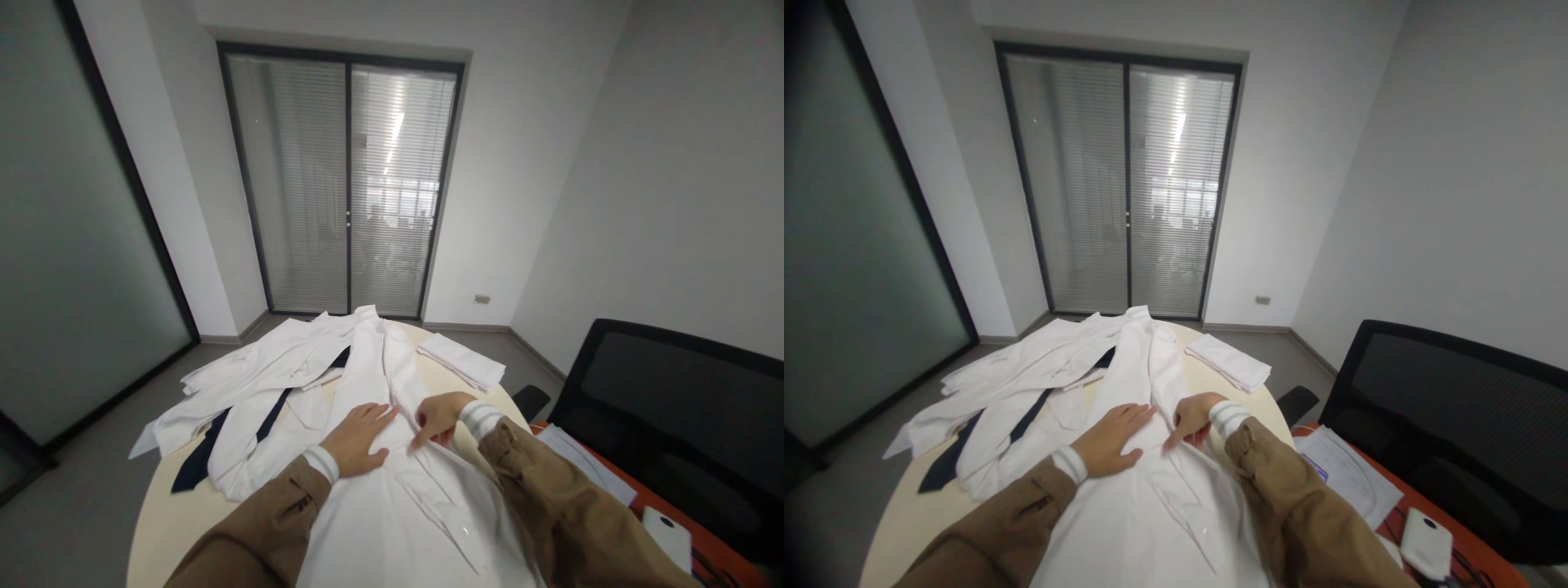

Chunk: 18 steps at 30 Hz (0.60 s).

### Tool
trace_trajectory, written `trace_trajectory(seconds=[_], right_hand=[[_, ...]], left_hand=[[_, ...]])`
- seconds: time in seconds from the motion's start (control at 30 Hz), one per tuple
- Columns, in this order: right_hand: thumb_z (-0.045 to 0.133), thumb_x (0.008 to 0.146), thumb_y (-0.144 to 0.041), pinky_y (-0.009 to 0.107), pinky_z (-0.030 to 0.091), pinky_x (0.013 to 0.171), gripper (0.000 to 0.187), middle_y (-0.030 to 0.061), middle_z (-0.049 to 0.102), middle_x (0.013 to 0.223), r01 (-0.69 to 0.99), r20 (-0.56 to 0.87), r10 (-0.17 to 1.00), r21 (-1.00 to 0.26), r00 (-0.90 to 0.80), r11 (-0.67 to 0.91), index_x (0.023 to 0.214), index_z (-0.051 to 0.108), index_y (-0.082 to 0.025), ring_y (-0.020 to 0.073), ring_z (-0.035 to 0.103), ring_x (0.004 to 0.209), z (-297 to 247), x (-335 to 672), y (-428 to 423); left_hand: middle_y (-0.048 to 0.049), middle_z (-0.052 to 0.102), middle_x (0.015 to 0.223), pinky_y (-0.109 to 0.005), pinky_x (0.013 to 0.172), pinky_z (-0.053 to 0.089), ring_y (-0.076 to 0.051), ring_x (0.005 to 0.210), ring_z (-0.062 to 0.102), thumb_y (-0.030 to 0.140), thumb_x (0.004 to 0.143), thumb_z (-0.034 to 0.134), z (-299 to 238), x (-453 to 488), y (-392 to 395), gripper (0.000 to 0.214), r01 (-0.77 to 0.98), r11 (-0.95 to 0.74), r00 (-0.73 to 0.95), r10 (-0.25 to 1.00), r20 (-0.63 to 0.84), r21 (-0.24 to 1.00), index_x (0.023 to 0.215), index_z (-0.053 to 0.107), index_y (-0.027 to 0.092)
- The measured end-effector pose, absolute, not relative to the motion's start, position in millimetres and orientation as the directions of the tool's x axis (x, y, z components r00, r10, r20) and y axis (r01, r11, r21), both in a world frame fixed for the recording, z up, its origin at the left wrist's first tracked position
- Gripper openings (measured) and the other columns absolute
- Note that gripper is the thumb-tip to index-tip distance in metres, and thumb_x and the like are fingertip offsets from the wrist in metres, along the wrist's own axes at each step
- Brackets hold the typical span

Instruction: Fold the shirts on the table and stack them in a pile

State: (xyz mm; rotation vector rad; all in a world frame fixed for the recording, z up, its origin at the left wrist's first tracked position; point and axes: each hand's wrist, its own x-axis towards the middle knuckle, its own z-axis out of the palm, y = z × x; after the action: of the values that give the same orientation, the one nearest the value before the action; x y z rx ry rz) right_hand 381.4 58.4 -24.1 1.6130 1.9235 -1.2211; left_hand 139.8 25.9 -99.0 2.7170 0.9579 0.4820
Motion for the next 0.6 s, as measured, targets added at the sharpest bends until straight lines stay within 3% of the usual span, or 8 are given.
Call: trace_trajectory(seconds=[0.1, 0.2, 0.27, 0.37, 0.47, 0.6], right_hand=[[0.087, 0.055, -0.053, 0.025, 0.052, 0.053, 0.048, 0.0002, 0.065, 0.061, 0.948, -0.855, 0.447, -0.315, -0.263, -0.045, 0.066, 0.062, -0.014, 0.015, 0.063, 0.051, -21.3, 387.7, 56.2], [0.081, 0.066, -0.051, 0.021, 0.049, 0.053, 0.043, 0.0062, 0.069, 0.064, 0.962, -0.921, 0.316, -0.264, -0.23, -0.069, 0.065, 0.066, -0.01, 0.0158, 0.067, 0.057, -20.1, 384.4, 51.0], [0.076, 0.074, -0.05, 0.019, 0.048, 0.054, 0.043, 0.0092, 0.071, 0.068, 0.942, -0.917, 0.294, -0.314, -0.27, -0.116, 0.067, 0.066, -0.009, 0.0155, 0.069, 0.061, -19.3, 377.9, 45.4], [0.072, 0.078, -0.051, 0.019, 0.051, 0.061, 0.041, 0.0081, 0.074, 0.078, 0.84, -0.845, 0.328, -0.501, -0.422, -0.21, 0.076, 0.066, -0.011, 0.0145, 0.071, 0.066, -19.2, 368.9, 36.5], [0.08, 0.07, -0.051, 0.021, 0.054, 0.066, 0.041, 0.0024, 0.074, 0.083, 0.791, -0.812, 0.302, -0.569, -0.499, -0.225, 0.083, 0.065, -0.015, 0.0129, 0.071, 0.069, -20.5, 366.4, 32.1], [0.087, 0.057, -0.056, 0.02, 0.053, 0.06, 0.052, 0.0023, 0.072, 0.079, 0.904, -0.896, 0.178, -0.423, -0.408, -0.06, 0.08, 0.068, -0.013, 0.0131, 0.07, 0.065, -19.7, 370.9, 31.7]], left_hand=[[-0.0063, 0.039, 0.155, -0.049, 0.117, 0.029, -0.031, 0.139, 0.036, 0.033, 0.083, 0.058, -101.8, 138.6, 27.4, 0.077, 0.577, -0.761, 0.734, 0.643, 0.222, 0.296, 0.154, 0.029, 0.028], [-0.0066, 0.038, 0.156, -0.048, 0.117, 0.029, -0.031, 0.139, 0.036, 0.031, 0.082, 0.058, -103.0, 138.2, 28.4, 0.083, 0.564, -0.768, 0.737, 0.634, 0.234, 0.304, 0.157, 0.022, 0.026], [-0.0066, 0.038, 0.156, -0.047, 0.117, 0.03, -0.03, 0.138, 0.036, 0.029, 0.082, 0.059, -102.3, 138.6, 28.1, 0.088, 0.55, -0.771, 0.735, 0.629, 0.252, 0.321, 0.158, 0.015, 0.026], [-0.006, 0.039, 0.155, -0.048, 0.117, 0.031, -0.03, 0.138, 0.037, 0.027, 0.081, 0.059, -100.3, 140.0, 27.1, 0.087, 0.539, -0.779, 0.742, 0.619, 0.257, 0.321, 0.158, 0.018, 0.028], [-0.0053, 0.042, 0.153, -0.052, 0.116, 0.031, -0.032, 0.138, 0.037, 0.028, 0.083, 0.059, -99.7, 140.9, 26.4, 0.073, 0.556, -0.779, 0.75, 0.62, 0.229, 0.288, 0.152, 0.035, 0.031], [-0.0079, 0.047, 0.15, -0.052, 0.115, 0.032, -0.033, 0.139, 0.036, 0.032, 0.087, 0.057, -101.6, 141.0, 26.2, 0.064, 0.582, -0.763, 0.735, 0.642, 0.218, 0.28, 0.149, 0.042, 0.025]])
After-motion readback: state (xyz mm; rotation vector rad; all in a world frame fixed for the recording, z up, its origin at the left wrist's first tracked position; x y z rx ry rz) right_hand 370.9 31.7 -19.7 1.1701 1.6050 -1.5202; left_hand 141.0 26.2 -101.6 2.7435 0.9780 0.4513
